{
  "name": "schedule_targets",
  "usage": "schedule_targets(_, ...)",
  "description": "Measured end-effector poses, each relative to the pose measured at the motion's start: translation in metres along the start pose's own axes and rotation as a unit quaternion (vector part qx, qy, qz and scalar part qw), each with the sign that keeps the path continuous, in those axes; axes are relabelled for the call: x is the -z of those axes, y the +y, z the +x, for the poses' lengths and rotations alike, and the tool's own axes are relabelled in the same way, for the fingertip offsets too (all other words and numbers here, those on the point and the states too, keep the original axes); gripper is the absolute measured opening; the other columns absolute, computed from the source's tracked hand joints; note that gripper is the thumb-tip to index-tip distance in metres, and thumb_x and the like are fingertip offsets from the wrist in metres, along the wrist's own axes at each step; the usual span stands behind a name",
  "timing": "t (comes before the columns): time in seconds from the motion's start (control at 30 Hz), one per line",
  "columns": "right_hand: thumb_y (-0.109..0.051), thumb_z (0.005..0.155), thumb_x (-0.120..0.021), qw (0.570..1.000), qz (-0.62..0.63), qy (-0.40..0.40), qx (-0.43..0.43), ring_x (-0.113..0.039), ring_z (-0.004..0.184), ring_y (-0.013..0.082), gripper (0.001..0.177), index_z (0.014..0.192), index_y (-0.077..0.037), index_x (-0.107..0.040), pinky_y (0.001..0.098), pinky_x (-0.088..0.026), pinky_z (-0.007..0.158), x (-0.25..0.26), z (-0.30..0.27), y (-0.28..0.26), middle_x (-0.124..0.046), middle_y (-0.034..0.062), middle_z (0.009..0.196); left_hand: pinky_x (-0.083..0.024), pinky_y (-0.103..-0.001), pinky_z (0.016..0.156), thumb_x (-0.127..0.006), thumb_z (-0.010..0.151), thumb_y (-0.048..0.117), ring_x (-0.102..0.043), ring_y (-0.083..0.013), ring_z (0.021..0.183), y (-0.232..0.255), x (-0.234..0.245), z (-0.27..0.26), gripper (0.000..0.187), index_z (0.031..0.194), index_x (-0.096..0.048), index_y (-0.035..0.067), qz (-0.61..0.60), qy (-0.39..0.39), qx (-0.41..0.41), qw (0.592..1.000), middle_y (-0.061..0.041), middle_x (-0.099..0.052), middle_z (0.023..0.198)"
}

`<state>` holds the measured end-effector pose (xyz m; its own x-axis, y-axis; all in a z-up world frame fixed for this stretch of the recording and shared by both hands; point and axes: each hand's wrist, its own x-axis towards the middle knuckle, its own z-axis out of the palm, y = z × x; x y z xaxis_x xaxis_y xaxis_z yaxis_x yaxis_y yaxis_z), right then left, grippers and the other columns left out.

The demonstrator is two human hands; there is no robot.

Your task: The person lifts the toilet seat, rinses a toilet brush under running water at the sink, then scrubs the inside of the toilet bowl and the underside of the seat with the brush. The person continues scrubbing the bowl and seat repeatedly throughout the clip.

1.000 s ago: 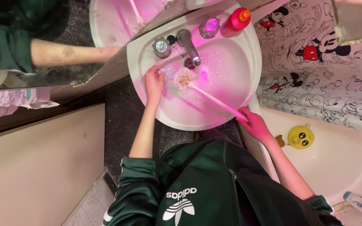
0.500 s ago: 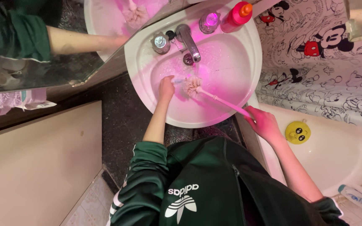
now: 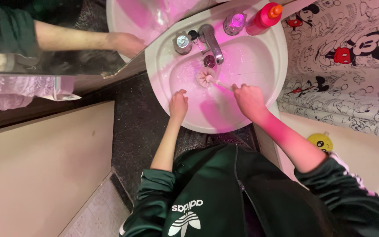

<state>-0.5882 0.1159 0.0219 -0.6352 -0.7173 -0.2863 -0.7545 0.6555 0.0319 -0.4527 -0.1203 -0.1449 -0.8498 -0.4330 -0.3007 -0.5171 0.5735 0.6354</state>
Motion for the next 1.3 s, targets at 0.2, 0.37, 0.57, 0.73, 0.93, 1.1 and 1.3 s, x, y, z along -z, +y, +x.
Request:
schedule_targets(0.2, -0.005, 0.087, -0.06, 0.999, -0.012, 0.024, 0.017, -0.071, 0.064, 0.0248, 0.026, 0.111, -0.003, -0.072, 0.0357, -0.055, 0.051, -0.017, 0.037, -0.007, -0.07, 0.0123, 0.076, -0.053, -0.05, 0.083, -0.072, 0.088, 0.007, -0.068, -0.0401, 0.098, 0.0, -0.007, -0.008, 0.025, 0.112, -0.069, 0.005, -0.006, -0.012, 0.001, 1.0, -0.019, -0.072, 0.105)
schedule_targets(0.37, -0.005, 0.091, -0.06, 0.999, -0.026, 0.014, 0.032, -0.072, 0.065, 0.0252, 0.019, 0.104, 0.0, -0.072, 0.0364, -0.056, 0.053, -0.038, 0.056, -0.022, -0.071, 0.0114, 0.074, -0.054, -0.05, 0.082, -0.071, 0.089, 0.011, -0.069, -0.0397, 0.098, 0.011, -0.009, -0.002, 0.025, 0.114, -0.069, 0.006, -0.015, -0.018, 0.011, 1.0, -0.018, -0.073, 0.107)
schedule_targets(0.57, -0.015, 0.095, -0.063, 0.993, 0.082, -0.063, -0.051, -0.073, 0.073, 0.0317, 0.016, 0.094, -0.006, -0.076, 0.0417, -0.057, 0.064, -0.07, 0.077, 0.0, -0.071, 0.0155, 0.078, -0.054, -0.052, 0.08, -0.069, 0.091, 0.015, -0.069, -0.0413, 0.096, 0.013, -0.015, 0.0, 0.022, 0.113, -0.069, 0.008, -0.01, -0.038, 0.04, 0.998, -0.019, -0.073, 0.104)
schedule_targets(0.73, -0.024, 0.096, -0.063, 0.821, 0.478, -0.218, -0.226, -0.063, 0.058, 0.0195, 0.032, 0.12, -0.006, -0.074, 0.0341, -0.052, 0.053, -0.122, 0.073, 0.054, -0.069, 0.0084, 0.074, -0.055, -0.053, 0.079, -0.067, 0.094, 0.015, -0.071, -0.0428, 0.091, 0.009, -0.02, 0.004, 0.019, 0.111, -0.07, 0.007, -0.052, -0.041, 0.043, 0.997, -0.022, -0.074, 0.093)
schedule_targets(0.93, -0.022, 0.098, -0.066, 0.587, 0.718, -0.191, -0.321, -0.047, 0.054, 0.0081, 0.033, 0.124, -0.004, -0.075, 0.0251, -0.035, 0.044, -0.182, 0.038, 0.054, -0.068, 0.0047, 0.079, -0.054, -0.054, 0.078, -0.066, 0.094, 0.014, -0.07, -0.044, 0.09, 0.011, -0.018, 0.009, 0.018, 0.11, -0.07, 0.007, -0.067, -0.046, 0.047, 0.996, -0.023, -0.073, 0.091)
schedule_targets(1.1, -0.024, 0.095, -0.072, 0.935, 0.279, -0.068, -0.209, -0.055, 0.052, 0.0158, 0.036, 0.131, -0.02, -0.072, 0.0307, -0.042, 0.053, -0.15, 0.031, 0.016, -0.067, 0.0073, 0.07, -0.054, -0.052, 0.08, -0.067, 0.093, 0.014, -0.069, -0.0427, 0.095, 0.011, -0.015, 0.005, 0.022, 0.112, -0.066, 0.004, -0.041, -0.026, 0.006, 0.999, -0.021, -0.073, 0.104)
schedule_targets(1.3, -0.018, 0.089, -0.075, 0.978, 0.166, 0.06, -0.113, -0.066, 0.056, 0.0302, 0.04, 0.129, -0.016, -0.07, 0.0429, -0.054, 0.054, -0.073, -0.033, -0.025, -0.067, 0.0114, 0.076, -0.054, -0.051, 0.084, -0.067, 0.094, 0.015, -0.068, -0.0392, 0.102, 0.012, -0.017, -0.004, 0.023, 0.115, -0.066, 0.006, -0.001, -0.068, 0.002, 0.998, -0.017, -0.072, 0.112)
